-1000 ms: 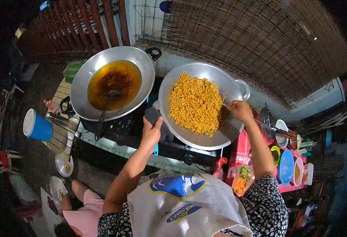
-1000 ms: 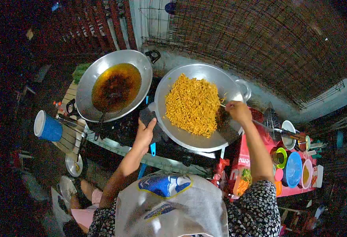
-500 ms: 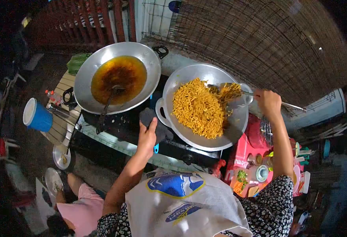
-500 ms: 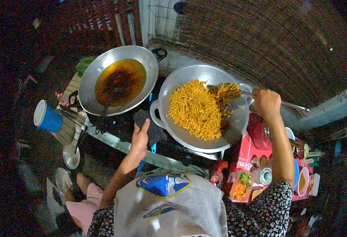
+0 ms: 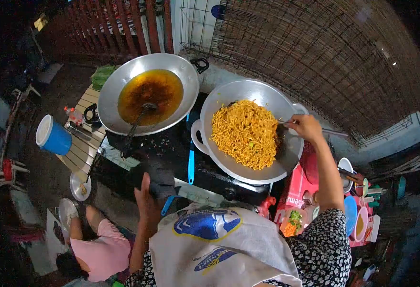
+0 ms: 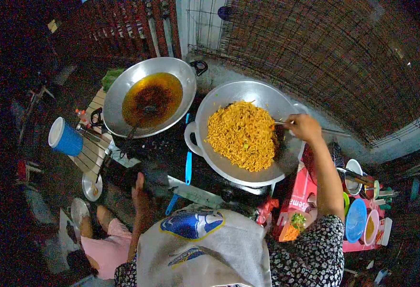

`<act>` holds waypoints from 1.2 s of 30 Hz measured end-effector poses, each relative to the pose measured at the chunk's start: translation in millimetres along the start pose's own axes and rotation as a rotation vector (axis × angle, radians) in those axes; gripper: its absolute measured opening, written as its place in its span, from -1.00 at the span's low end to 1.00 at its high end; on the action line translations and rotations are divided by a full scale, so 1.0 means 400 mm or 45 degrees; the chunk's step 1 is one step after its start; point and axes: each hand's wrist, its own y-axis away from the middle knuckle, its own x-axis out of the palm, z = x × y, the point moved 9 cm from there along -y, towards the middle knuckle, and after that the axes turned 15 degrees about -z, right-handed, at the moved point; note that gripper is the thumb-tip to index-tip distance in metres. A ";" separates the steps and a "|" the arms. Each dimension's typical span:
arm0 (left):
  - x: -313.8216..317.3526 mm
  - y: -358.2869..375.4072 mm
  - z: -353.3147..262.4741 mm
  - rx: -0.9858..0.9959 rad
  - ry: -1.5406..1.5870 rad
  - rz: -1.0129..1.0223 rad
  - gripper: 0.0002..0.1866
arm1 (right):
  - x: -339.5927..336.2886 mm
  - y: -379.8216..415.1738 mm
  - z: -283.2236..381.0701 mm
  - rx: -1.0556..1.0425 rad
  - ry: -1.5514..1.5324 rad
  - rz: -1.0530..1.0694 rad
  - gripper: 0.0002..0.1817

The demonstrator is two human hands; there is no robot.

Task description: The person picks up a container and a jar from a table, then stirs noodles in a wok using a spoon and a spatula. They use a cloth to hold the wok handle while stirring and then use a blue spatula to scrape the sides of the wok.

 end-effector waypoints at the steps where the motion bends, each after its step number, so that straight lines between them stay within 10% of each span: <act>1: -0.009 -0.002 -0.015 0.087 0.001 0.045 -0.58 | -0.060 0.019 0.022 -0.047 0.135 -0.112 -0.80; 11: -0.086 0.029 -0.026 0.200 -0.013 -0.010 -0.61 | -0.165 0.117 0.068 -0.279 0.158 -0.795 -0.80; 22: -0.234 0.145 0.018 0.003 0.282 -0.188 -0.78 | 0.095 0.163 0.067 -0.038 -0.149 -0.533 -0.70; 25: -0.320 0.121 0.016 0.232 0.113 -0.221 -0.77 | 0.118 0.161 0.059 -0.074 -0.125 -0.539 -0.68; 28: -0.215 0.265 -0.083 1.769 -1.263 0.119 -0.73 | 0.110 0.165 0.070 -0.057 -0.143 -0.520 -0.67; 32: -0.254 0.142 -0.025 0.496 -0.192 0.151 -0.58 | 0.121 0.175 0.045 0.045 -0.130 -0.445 -0.64; 36: -0.222 0.126 -0.029 0.115 0.061 0.182 -0.42 | 0.081 0.202 0.098 -0.030 -0.013 -0.624 -0.63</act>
